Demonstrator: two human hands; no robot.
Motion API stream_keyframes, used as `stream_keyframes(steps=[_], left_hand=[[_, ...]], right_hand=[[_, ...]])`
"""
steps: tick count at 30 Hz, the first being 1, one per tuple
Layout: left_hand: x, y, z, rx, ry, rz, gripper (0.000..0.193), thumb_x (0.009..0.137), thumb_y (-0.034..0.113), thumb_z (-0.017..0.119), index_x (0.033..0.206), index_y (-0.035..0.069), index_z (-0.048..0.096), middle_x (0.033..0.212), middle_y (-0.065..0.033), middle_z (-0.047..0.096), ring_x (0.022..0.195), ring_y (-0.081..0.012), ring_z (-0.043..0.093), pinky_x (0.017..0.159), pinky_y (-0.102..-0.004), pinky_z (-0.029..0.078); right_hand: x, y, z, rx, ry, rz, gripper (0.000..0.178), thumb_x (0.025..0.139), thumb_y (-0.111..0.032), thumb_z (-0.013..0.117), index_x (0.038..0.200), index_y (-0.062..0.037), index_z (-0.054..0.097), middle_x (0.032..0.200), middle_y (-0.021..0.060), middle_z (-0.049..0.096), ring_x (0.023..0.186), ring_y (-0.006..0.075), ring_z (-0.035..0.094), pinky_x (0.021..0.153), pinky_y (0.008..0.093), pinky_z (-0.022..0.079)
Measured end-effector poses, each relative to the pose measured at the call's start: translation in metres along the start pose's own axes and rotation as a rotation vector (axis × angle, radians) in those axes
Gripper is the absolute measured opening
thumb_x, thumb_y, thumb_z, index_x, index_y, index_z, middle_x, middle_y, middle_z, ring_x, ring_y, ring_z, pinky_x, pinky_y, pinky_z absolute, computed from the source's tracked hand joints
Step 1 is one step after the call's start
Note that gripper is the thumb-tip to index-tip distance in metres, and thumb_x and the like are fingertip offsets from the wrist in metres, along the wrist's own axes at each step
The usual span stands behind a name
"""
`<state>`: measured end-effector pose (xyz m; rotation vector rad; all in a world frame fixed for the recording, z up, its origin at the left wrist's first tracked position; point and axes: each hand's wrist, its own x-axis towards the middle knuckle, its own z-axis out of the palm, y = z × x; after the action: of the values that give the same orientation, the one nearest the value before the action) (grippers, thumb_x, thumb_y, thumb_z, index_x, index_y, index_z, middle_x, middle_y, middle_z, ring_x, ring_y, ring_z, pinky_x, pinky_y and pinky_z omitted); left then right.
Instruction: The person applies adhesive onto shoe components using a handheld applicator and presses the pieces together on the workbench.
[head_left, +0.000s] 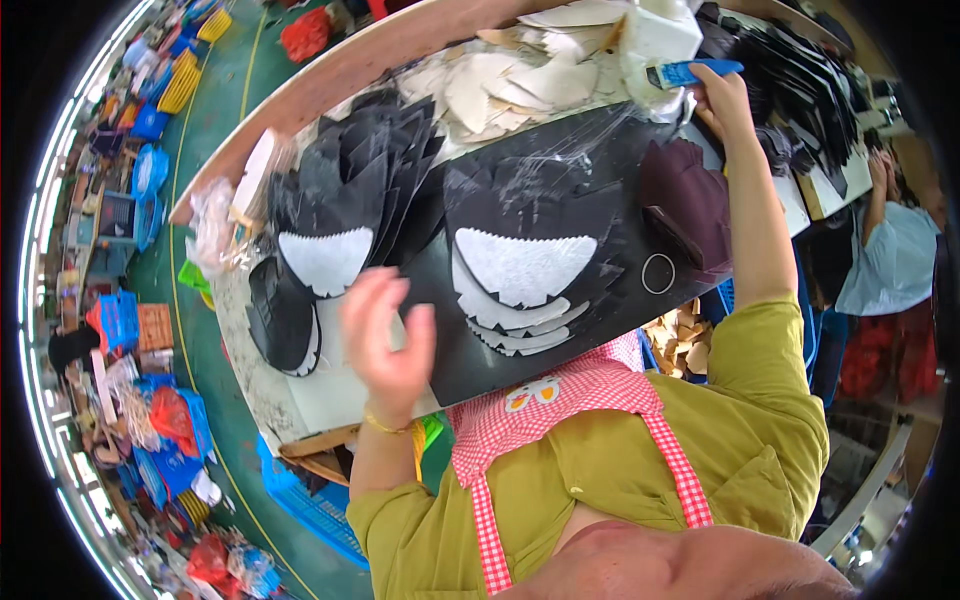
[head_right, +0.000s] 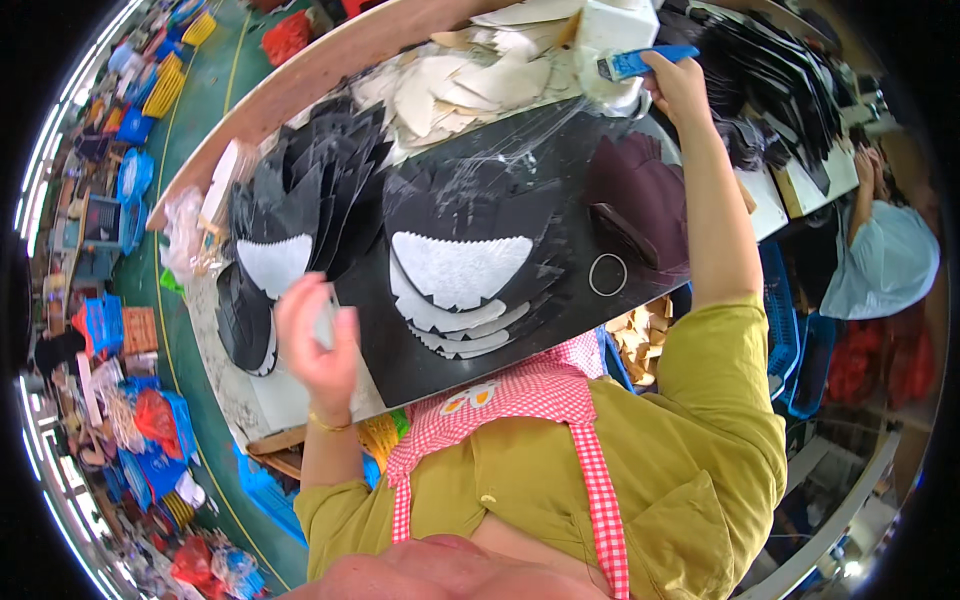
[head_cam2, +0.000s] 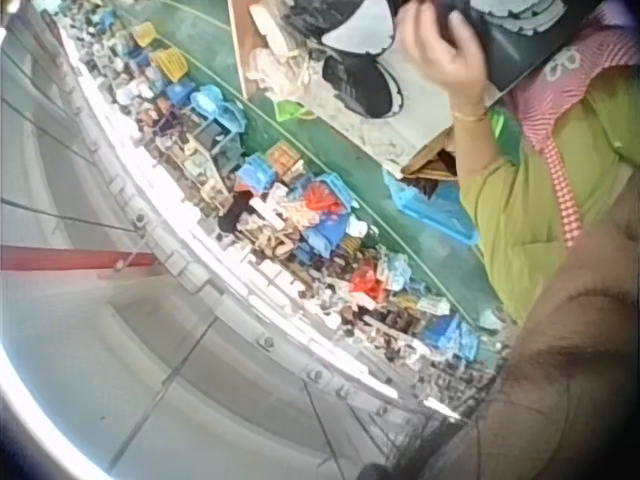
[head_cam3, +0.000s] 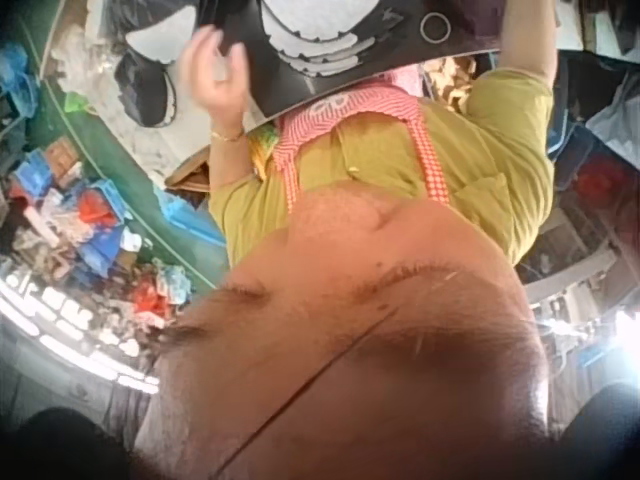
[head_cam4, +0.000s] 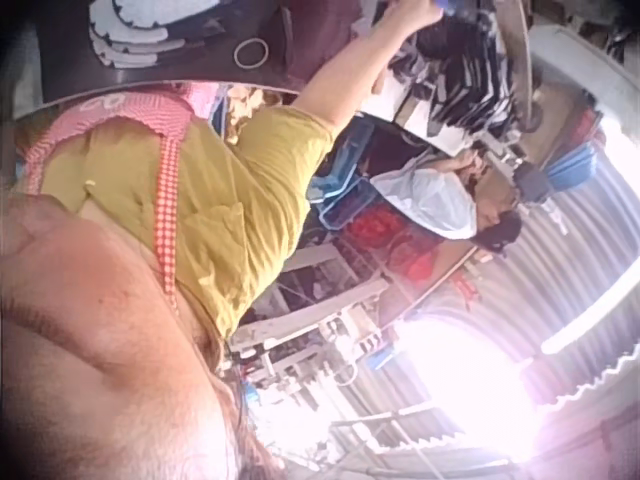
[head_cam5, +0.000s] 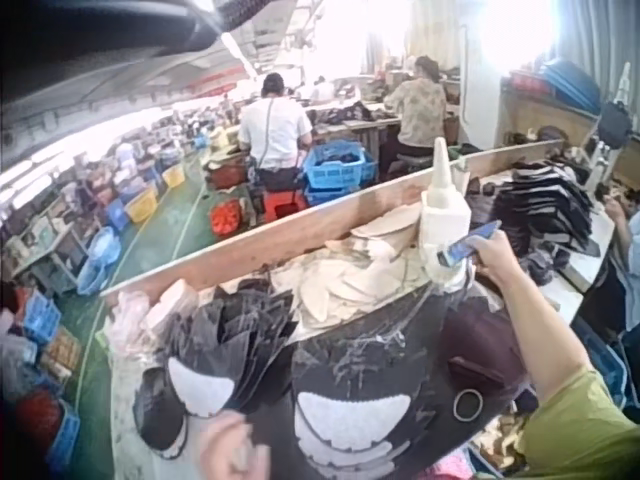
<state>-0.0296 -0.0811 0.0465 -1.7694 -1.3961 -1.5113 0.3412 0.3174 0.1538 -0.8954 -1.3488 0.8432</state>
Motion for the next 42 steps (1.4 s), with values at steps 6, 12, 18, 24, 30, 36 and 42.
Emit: stream_keyframes(steps=[6,12,18,24,30,36,42], left_hand=[[-0.024,0.043,0.075,0.004,-0.421,0.072,0.062,0.073,0.023,0.081,0.127,0.003,0.060,0.134,-0.0184,0.056,0.127,-0.0383,0.050,0.111,-0.0503,0.037],[-0.032,0.043,0.066,-0.015,-0.455,0.102,0.064,0.067,0.019,0.083,0.125,0.004,0.061,0.120,-0.0130,0.059,0.121,-0.0346,0.053,0.111,-0.0512,0.037],[-0.034,0.039,0.058,-0.027,-0.434,0.097,0.059,0.065,0.018,0.085,0.119,0.005,0.064,0.114,-0.0112,0.058,0.115,-0.0315,0.056,0.108,-0.0513,0.040],[-0.033,0.031,0.053,-0.066,-0.458,0.083,0.060,0.062,0.015,0.086,0.116,0.004,0.064,0.112,-0.0124,0.056,0.111,-0.0342,0.055,0.106,-0.0508,0.041],[-0.035,0.022,0.061,-0.020,-0.458,0.122,0.055,0.061,0.015,0.086,0.110,0.003,0.063,0.126,-0.0168,0.056,0.117,-0.0388,0.053,0.107,-0.0533,0.039],[-0.033,0.024,0.067,0.018,-0.434,0.148,0.051,0.065,0.016,0.085,0.107,0.001,0.063,0.123,-0.0161,0.058,0.118,-0.0378,0.053,0.108,-0.0549,0.038],[-0.035,0.027,0.061,0.017,-0.442,0.151,0.048,0.067,0.016,0.083,0.107,0.000,0.063,0.121,-0.0148,0.059,0.119,-0.0376,0.053,0.109,-0.0554,0.037]], right_hand=[[-0.145,-0.062,0.123,-0.215,-0.601,0.056,0.019,0.087,-0.020,0.072,0.086,-0.0003,0.071,0.068,0.0042,0.066,0.052,0.0098,0.058,0.047,0.0240,0.046],[-0.192,-0.052,0.193,-0.279,-1.060,0.030,0.022,0.088,-0.021,0.071,0.088,0.0009,0.070,0.069,0.0046,0.067,0.055,0.0091,0.061,0.050,0.0237,0.050],[-0.143,-0.065,0.179,-0.320,-0.721,-0.089,0.029,0.088,-0.022,0.070,0.074,0.0027,0.068,0.059,0.0046,0.062,0.051,0.0102,0.059,0.048,0.0255,0.048],[-0.170,-0.048,0.098,-0.474,-0.992,-0.919,0.026,0.080,-0.001,0.071,0.106,0.0000,0.069,0.103,0.0145,0.069,0.097,0.0298,0.067,0.086,0.0381,0.053],[-0.235,-0.044,0.048,-0.330,-1.234,-0.900,0.033,0.076,-0.004,0.069,0.109,0.0015,0.067,0.107,0.0181,0.067,0.099,0.0354,0.065,0.086,0.0425,0.053],[-0.258,0.008,0.013,-0.232,-0.897,-0.450,0.016,0.088,-0.007,0.071,0.103,0.0001,0.070,0.093,0.0121,0.070,0.083,0.0244,0.068,0.073,0.0327,0.054],[-0.255,-0.030,-0.017,0.032,-0.404,0.104,0.011,0.090,-0.007,0.068,0.097,0.0021,0.067,0.090,0.0059,0.069,0.079,0.0117,0.066,0.070,0.0248,0.054]])
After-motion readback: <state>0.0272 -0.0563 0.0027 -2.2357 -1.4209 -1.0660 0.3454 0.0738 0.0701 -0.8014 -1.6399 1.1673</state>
